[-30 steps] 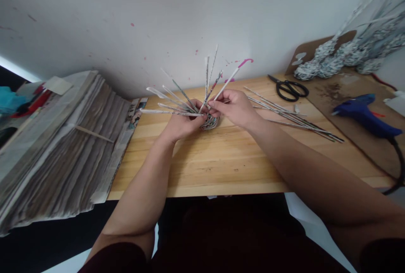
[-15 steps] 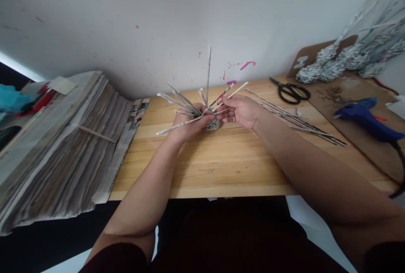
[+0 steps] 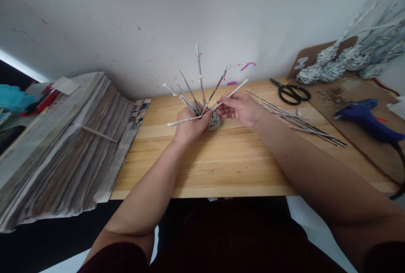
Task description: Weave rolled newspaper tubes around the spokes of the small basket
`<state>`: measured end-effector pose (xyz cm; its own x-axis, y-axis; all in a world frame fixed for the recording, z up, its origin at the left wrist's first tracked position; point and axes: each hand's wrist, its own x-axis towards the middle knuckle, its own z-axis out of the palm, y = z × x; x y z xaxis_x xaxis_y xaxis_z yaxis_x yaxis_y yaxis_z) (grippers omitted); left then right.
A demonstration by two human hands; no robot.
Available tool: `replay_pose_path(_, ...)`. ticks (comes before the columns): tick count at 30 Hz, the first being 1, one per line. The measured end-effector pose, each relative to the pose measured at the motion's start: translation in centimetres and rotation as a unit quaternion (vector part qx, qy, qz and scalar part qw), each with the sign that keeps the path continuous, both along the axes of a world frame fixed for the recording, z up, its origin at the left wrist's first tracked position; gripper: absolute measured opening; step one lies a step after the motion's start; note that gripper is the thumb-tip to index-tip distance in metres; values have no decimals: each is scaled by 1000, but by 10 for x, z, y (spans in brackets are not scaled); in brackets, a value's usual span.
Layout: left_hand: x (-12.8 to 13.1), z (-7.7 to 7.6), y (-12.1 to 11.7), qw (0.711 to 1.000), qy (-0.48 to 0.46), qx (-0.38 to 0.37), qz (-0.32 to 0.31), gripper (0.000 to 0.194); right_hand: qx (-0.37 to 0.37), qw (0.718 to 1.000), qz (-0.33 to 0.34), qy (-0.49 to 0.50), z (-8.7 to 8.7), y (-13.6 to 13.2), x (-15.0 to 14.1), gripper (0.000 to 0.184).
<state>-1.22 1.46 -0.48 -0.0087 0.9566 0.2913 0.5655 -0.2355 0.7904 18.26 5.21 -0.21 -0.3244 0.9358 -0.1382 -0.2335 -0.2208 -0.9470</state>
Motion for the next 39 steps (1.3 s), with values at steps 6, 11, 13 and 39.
replay_pose_path(6, 1, -2, -2, 1000, 6, 11, -17, 14, 252, 953, -39, -161, 0, -8, -11, 11)
replay_pose_path(11, 0, 11, -5, 1000, -2, -15, -17, 12, 414, 867, -41, -275, 10, -20, -10, 17)
replay_pose_path(13, -2, 17, -6, 1000, 4, -25, -17, 12, 454, 840, -25, -297, 14, -25, -11, 18)
replay_pose_path(39, -29, 16, 9, 944, -214, -134, -211, 51, 445, 836, -69, -312, 3, -24, -19, 25)
